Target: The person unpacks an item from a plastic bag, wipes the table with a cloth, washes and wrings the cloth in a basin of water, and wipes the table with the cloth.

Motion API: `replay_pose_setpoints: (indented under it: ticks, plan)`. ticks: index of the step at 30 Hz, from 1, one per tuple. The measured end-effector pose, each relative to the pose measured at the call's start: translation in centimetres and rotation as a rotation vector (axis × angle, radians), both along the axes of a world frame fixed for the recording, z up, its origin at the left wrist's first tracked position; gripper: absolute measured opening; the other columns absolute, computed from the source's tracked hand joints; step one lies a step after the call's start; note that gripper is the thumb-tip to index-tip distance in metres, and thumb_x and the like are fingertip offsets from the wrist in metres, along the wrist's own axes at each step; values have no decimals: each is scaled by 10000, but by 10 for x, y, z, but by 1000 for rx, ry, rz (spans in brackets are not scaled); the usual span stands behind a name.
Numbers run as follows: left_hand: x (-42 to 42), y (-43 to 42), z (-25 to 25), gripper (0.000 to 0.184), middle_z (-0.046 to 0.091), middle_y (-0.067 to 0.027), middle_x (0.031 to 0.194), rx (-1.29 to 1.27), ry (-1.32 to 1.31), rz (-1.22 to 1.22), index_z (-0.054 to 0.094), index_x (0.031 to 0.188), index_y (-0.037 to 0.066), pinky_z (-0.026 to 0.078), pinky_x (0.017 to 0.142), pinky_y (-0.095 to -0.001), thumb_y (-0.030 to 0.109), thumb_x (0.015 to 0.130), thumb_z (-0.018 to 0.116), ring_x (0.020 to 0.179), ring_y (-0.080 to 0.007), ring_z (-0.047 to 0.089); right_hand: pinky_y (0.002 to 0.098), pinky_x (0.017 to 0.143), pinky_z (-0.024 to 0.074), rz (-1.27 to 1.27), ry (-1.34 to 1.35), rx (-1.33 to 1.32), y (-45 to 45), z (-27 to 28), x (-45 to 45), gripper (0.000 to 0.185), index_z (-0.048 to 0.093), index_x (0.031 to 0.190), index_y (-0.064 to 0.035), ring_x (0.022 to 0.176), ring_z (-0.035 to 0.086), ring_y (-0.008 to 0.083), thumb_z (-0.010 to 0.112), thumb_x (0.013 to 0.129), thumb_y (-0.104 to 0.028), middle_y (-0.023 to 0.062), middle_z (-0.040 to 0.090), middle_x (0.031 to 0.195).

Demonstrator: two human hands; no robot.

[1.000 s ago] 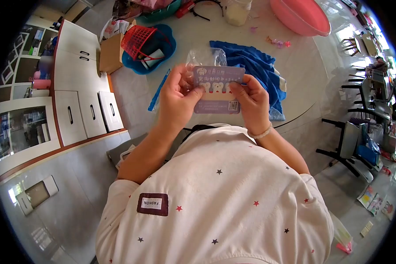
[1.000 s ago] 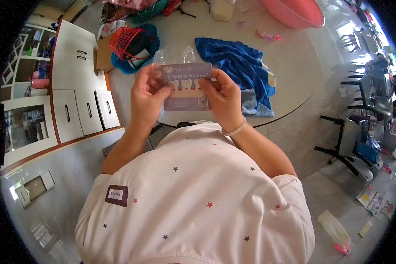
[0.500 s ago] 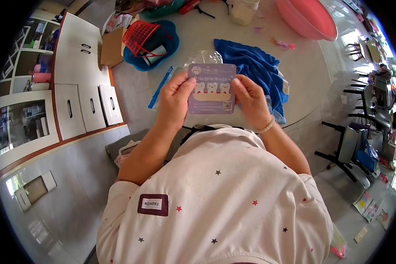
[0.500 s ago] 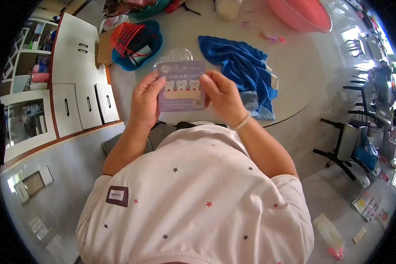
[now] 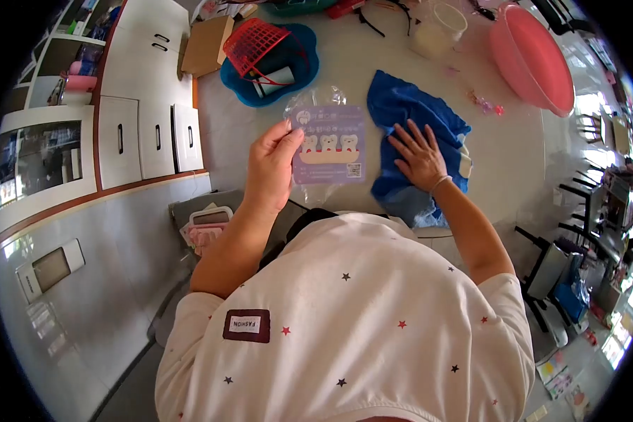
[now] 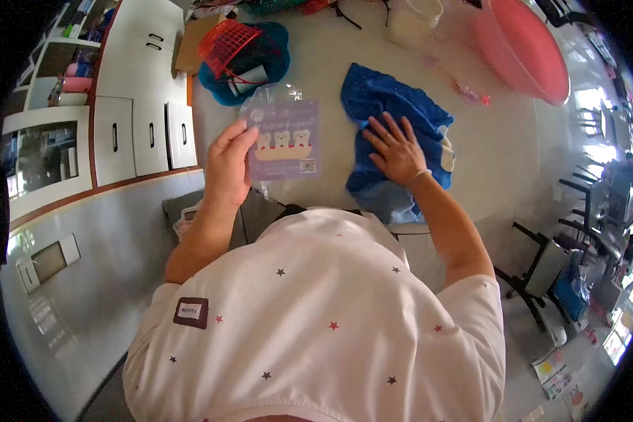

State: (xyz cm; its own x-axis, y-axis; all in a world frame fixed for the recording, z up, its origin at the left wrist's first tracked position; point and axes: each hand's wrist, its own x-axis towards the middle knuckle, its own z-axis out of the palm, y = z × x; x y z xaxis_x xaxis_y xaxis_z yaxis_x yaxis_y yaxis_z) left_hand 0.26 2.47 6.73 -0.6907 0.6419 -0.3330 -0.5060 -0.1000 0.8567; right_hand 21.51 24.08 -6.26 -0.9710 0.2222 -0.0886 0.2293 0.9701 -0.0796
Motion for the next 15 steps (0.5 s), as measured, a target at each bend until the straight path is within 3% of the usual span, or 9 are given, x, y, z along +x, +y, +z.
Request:
replay_pose_setpoints:
  ticks: [10,15]
  plan:
    - [-28,9,2,154,617,-30,923,-117,-37,137,599,1026,-19,460,728,-220,35,904,522,810,-68,564,493,1135,50,127,100,-90,0,-7,-114,488,418,1370,-244,1398,169,251,424,908,-401,-1,288,1485]
    - [-25,24,0,191,627,-39,935,-166,-2,173,597,1063,-35,458,735,-217,41,908,516,814,-70,568,624,1079,67,98,155,-14,32,-7,-167,501,411,1376,-247,1391,178,272,419,902,-411,7,292,1482]
